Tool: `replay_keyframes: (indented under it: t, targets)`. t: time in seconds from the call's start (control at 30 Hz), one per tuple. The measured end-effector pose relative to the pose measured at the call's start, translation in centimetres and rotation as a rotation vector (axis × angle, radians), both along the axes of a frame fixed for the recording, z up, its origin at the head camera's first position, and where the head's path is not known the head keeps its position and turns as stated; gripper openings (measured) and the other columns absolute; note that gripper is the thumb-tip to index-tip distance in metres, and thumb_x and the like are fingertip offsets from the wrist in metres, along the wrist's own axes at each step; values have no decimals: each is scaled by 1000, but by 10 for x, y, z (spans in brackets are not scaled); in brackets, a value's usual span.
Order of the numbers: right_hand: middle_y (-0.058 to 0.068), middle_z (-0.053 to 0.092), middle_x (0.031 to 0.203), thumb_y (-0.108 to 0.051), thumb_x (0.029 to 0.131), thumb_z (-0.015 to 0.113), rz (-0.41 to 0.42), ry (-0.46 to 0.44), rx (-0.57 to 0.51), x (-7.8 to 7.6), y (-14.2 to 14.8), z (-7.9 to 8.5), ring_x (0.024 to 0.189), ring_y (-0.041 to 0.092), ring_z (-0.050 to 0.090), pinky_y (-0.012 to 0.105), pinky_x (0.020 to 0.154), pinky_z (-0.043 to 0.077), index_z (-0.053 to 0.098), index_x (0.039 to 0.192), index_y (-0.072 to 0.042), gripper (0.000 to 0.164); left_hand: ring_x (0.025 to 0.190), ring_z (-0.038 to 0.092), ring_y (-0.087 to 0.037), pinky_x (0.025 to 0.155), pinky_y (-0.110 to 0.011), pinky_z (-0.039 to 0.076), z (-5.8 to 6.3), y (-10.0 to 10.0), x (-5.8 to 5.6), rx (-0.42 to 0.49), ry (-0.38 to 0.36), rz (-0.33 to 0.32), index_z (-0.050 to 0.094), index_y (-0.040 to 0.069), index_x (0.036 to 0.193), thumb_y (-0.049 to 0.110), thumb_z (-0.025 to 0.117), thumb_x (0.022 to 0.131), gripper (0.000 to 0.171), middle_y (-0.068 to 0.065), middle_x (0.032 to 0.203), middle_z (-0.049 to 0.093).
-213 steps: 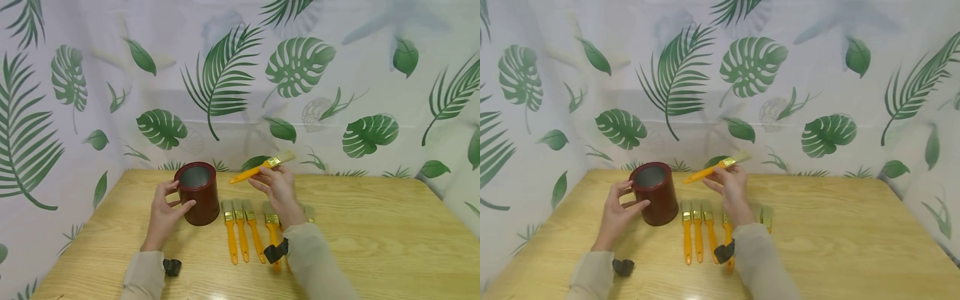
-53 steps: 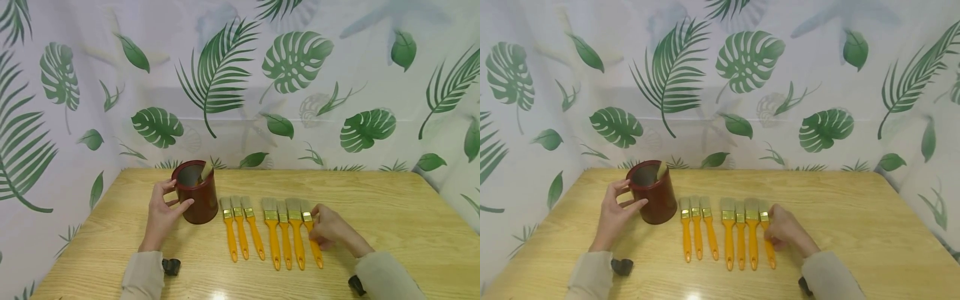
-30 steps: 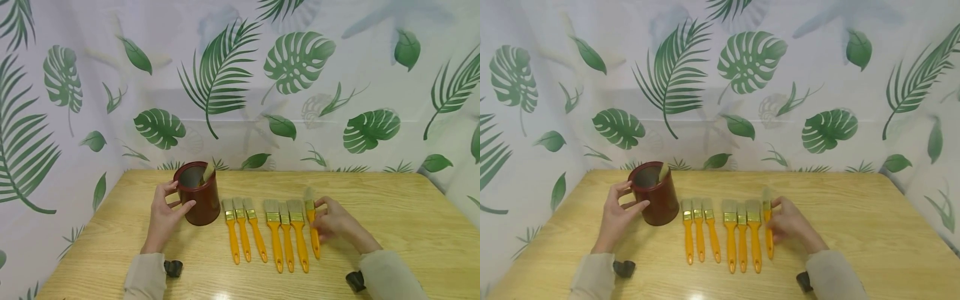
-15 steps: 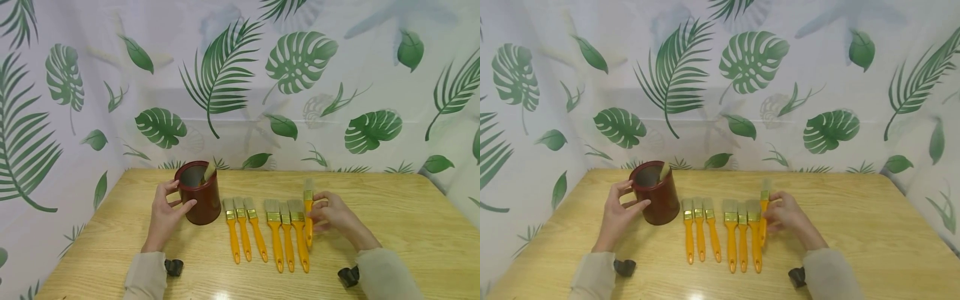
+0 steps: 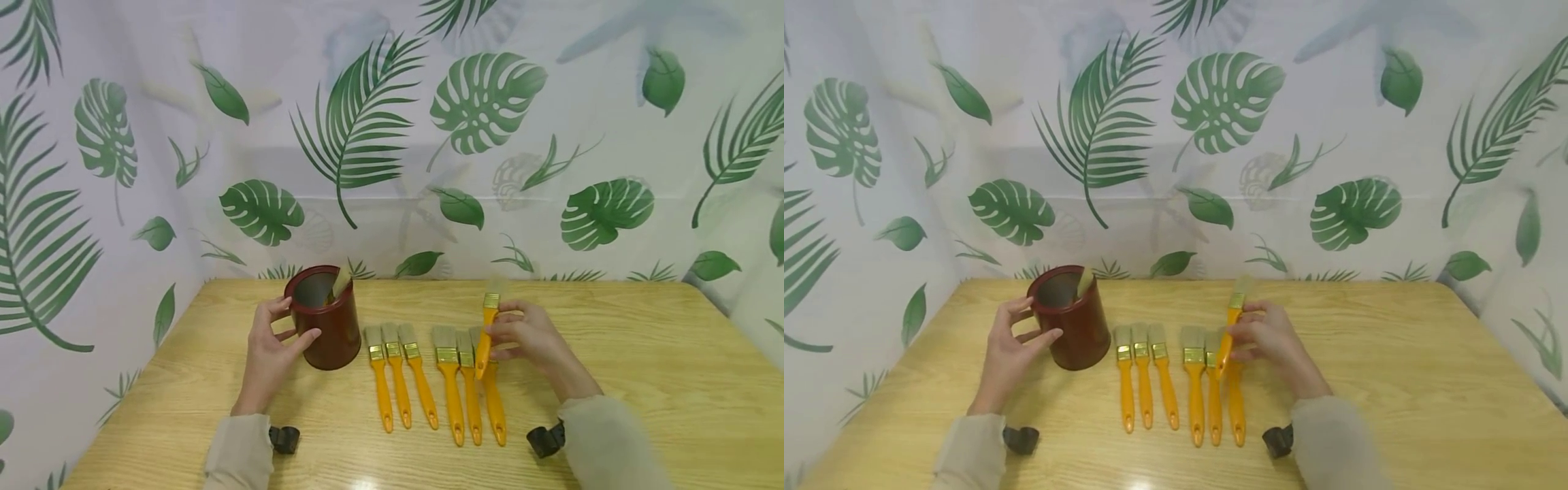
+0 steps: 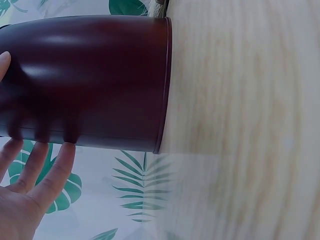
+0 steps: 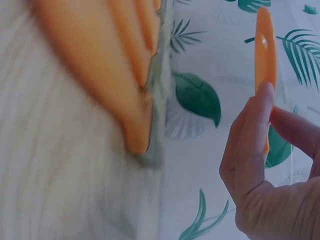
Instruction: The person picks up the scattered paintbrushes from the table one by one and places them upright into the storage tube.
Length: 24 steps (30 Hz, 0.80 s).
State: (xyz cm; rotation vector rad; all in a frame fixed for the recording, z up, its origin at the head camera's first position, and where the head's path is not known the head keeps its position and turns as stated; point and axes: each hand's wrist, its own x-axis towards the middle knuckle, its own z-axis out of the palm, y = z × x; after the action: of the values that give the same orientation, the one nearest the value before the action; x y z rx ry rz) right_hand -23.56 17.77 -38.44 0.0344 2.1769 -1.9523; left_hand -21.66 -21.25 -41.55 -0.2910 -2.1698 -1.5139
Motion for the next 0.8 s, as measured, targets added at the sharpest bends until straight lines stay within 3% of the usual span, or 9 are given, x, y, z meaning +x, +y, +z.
replay_keyframes:
  t: [0.3, 0.57, 0.8]
  targets:
    - [19, 57, 110, 3, 97, 59, -68, 18, -120, -2, -25, 10, 78, 17, 67, 38, 67, 63, 22, 144, 13, 60, 118, 52, -31, 90, -55, 56, 0, -1, -1, 4, 4, 4, 48, -4, 128, -1, 82, 84, 56, -17, 141, 48]
    - [21, 54, 112, 5, 100, 55, -105, 30, -215, -4, -45, 13, 76, 17, 66, 33, 65, 62, 28, 138, 12, 48, 119, 52, -31, 89, -56, 56, -2, 0, 0, 0, 9, 9, 48, -4, 127, -2, 82, 83, 55, -17, 141, 48]
    - [17, 57, 101, 7, 99, 56, -98, 80, -276, -11, -63, 19, 75, 19, 67, 36, 66, 63, 41, 127, 14, 32, 118, 53, -32, 89, -56, 56, -1, 0, -2, -1, 12, 9, 48, -4, 128, -2, 82, 83, 56, -18, 141, 48]
